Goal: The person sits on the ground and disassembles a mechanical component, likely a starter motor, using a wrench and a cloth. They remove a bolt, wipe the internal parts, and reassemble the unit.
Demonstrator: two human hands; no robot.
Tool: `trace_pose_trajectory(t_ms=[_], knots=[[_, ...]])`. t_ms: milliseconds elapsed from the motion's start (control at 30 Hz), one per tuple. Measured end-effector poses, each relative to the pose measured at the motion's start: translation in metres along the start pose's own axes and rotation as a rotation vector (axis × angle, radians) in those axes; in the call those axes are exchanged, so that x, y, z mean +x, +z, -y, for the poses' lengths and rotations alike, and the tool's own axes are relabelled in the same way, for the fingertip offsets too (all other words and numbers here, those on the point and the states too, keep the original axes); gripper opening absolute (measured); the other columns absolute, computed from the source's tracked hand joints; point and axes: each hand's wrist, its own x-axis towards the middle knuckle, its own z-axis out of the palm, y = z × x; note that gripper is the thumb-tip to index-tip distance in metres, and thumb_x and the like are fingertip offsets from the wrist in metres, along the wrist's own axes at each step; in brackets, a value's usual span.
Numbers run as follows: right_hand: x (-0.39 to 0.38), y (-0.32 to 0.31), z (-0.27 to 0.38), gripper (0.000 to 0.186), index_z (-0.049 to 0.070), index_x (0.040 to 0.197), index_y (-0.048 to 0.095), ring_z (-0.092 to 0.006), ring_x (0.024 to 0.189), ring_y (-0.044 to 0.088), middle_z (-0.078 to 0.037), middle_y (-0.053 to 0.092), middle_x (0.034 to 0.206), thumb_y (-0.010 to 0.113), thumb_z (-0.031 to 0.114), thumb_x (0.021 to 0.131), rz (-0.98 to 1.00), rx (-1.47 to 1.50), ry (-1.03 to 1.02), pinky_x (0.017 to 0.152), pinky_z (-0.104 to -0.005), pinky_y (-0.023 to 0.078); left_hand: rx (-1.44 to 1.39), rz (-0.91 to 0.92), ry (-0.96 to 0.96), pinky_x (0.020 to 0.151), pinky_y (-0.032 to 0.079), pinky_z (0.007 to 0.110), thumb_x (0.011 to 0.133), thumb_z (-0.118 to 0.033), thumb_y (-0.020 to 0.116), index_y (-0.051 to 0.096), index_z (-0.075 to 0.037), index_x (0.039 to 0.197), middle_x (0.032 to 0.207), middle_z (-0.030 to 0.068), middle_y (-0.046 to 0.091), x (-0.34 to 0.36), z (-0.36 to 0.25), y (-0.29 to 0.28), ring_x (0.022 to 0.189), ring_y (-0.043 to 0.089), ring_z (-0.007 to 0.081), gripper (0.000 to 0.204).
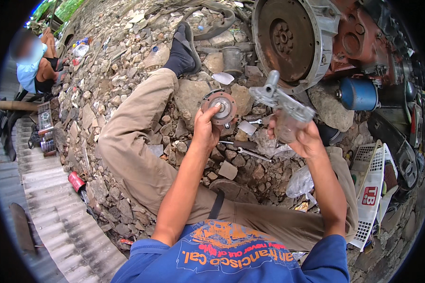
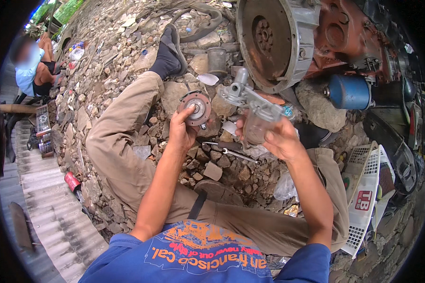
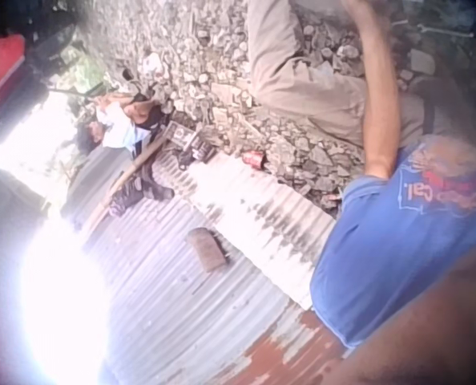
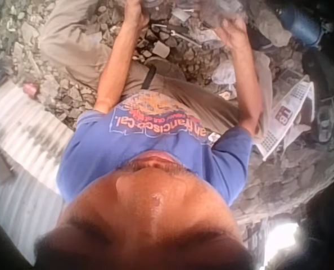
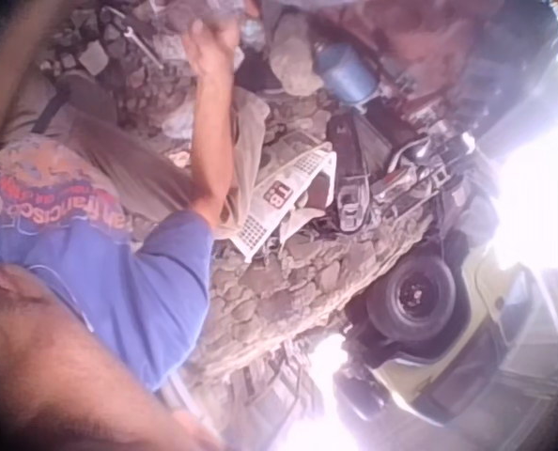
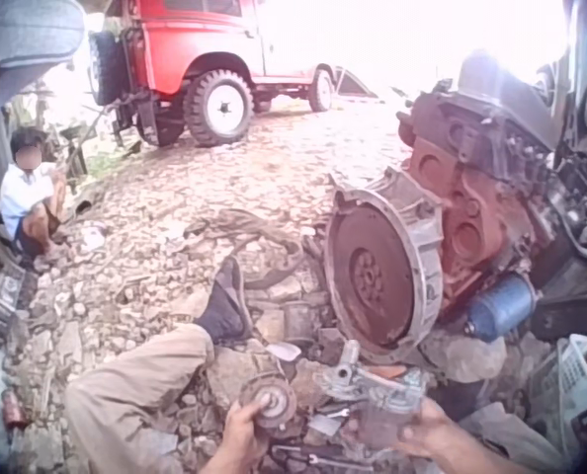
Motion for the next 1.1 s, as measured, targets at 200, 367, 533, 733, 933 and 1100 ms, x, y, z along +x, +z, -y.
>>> trace_pose_trajectory(t_ms=[200,367,533,733,933,1100], knots=[[0.008,-0.001,0.020,0.096,-0.005,0.136,0.047,-0.0274,0.097,0.064,-0.017,0.061,0.116,0.083,0.058,0.073,-0.117,-0.168,-0.117,0.084,-0.0433,0.054,-0.024,0.018,-0.038,0.074,0.063,0.048,0.090,-0.008,0.058,0.053,0.002,0.122,0.108,0.0160,0.067,-0.003,-0.015,0.010,0.093,0.071,0.0286,0.034],[0.000,0.003,0.006,0.098,-0.003,0.131,0.054,-0.0184,0.092,0.064,-0.011,0.064,0.108,0.085,0.063,0.067,-0.277,-0.128,-0.332,0.079,-0.0344,0.053,-0.051,0.034,-0.071,0.074,0.063,0.049,0.090,-0.009,0.058,0.053,0.002,0.124,0.108,0.0165,0.067,-0.012,-0.026,0.025,0.094,0.070,0.0285,0.037],[0.004,0.011,0.026,0.095,-0.004,0.132,0.050,-0.0167,0.101,0.060,-0.009,0.060,0.115,0.080,0.058,0.067,-0.305,-0.571,-0.158,0.092,-0.0291,0.045,0.052,0.191,-0.002,0.080,0.062,0.048,0.089,-0.010,0.059,0.054,0.004,0.125,0.110,0.0167,0.067,-0.012,-0.030,0.020,0.096,0.070,0.0271,0.039],[0.003,0.025,0.023,0.093,-0.006,0.139,0.045,-0.0182,0.113,0.056,-0.011,0.058,0.119,0.085,0.038,0.067,-0.277,-0.536,-0.148,0.099,-0.0318,0.042,0.198,0.168,0.000,0.079,0.062,0.040,0.089,-0.011,0.063,0.053,0.004,0.123,0.107,0.0151,0.067,-0.014,-0.026,0.022,0.095,0.070,0.0240,0.038],[0.004,0.004,0.014,0.094,-0.009,0.144,0.038,-0.0220,0.119,0.056,-0.015,0.056,0.129,0.083,0.037,0.075,-0.165,-0.308,-0.104,0.104,-0.0366,0.042,0.059,0.136,-0.107,0.080,0.062,0.047,0.089,-0.010,0.061,0.053,0.004,0.127,0.111,0.0164,0.067,-0.017,-0.026,0.027,0.096,0.071,0.0279,0.040],[0.014,-0.002,-0.001,0.082,-0.007,0.138,0.045,-0.0239,0.121,0.056,-0.016,0.057,0.130,0.068,0.051,0.085,-0.188,0.036,-0.202,0.102,-0.0384,0.045,0.075,0.177,-0.172,0.079,0.062,0.041,0.090,-0.011,0.061,0.053,0.003,0.125,0.111,0.0158,0.067,-0.020,-0.030,0.034,0.097,0.071,0.0255,0.039]])
